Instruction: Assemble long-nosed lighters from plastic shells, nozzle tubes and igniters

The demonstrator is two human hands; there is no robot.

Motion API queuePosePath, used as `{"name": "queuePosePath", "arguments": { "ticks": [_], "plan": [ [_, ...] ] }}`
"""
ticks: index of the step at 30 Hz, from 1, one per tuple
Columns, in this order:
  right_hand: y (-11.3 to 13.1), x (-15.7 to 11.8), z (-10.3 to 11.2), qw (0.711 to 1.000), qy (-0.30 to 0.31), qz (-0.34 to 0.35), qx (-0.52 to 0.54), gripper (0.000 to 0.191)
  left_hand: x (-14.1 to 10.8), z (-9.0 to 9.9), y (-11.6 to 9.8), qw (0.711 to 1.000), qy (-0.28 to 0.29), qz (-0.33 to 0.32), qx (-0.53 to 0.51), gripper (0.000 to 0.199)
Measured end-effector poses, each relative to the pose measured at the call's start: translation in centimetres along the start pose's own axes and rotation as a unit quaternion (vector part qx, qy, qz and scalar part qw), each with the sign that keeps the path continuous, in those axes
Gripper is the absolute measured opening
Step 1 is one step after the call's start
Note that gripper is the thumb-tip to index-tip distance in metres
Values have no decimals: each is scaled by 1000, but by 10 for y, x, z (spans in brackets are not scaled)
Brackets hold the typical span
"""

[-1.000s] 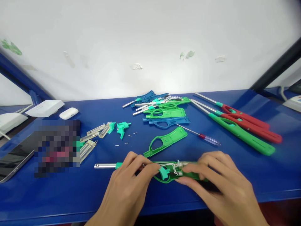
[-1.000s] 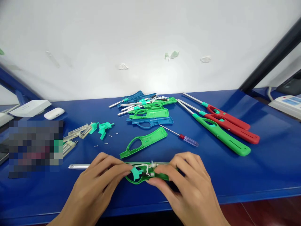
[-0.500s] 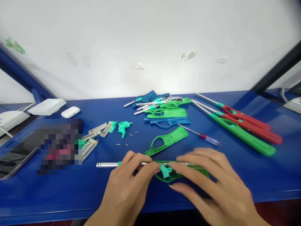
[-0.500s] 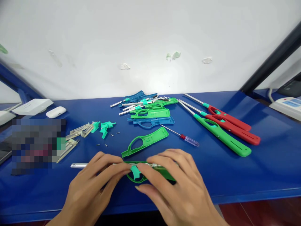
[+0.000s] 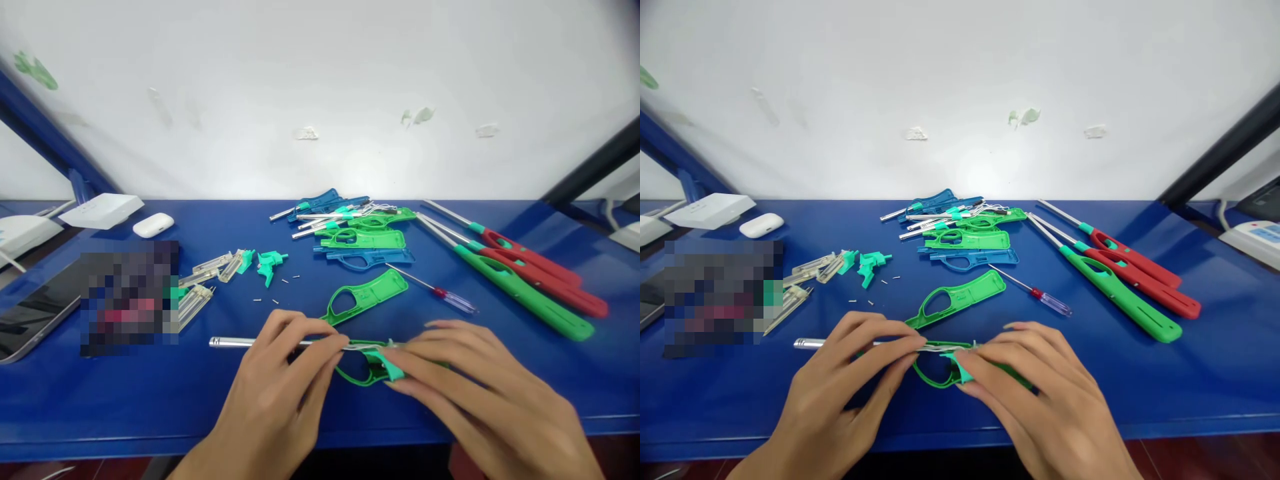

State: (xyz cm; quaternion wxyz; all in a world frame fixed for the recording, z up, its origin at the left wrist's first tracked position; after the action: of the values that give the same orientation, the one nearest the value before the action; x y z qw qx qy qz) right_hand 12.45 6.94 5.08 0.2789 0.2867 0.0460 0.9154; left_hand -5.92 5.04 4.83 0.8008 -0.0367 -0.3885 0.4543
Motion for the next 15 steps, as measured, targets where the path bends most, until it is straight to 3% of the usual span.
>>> {"name": "queuePosePath", "arguments": {
  "ticks": [4,9,15],
  "plan": [
    [2,-3,4,999,-7,-7,-31,32,-2,-12,2,998,56,7,19,19],
    [1,0,-6,999,29,-40,-23,24,-3,-10,5,998,61,23,16,22],
    [3,2,-8,998,39,-35,-27,28,-6,-9,1,997,71,18,6,23]
  ]
}}
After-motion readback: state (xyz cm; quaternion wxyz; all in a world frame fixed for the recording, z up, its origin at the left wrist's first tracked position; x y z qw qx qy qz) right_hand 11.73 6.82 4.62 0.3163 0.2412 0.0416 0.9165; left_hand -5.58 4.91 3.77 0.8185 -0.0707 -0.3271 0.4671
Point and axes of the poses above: each hand's wrist, its own x-axis towards the middle knuckle, its own z-axis out of the back of the hand, y = z × x, the point moved 8 cm from there along x, towards the middle knuckle, and after that the axes turned 5 degrees about y, right-handed, at the moved point
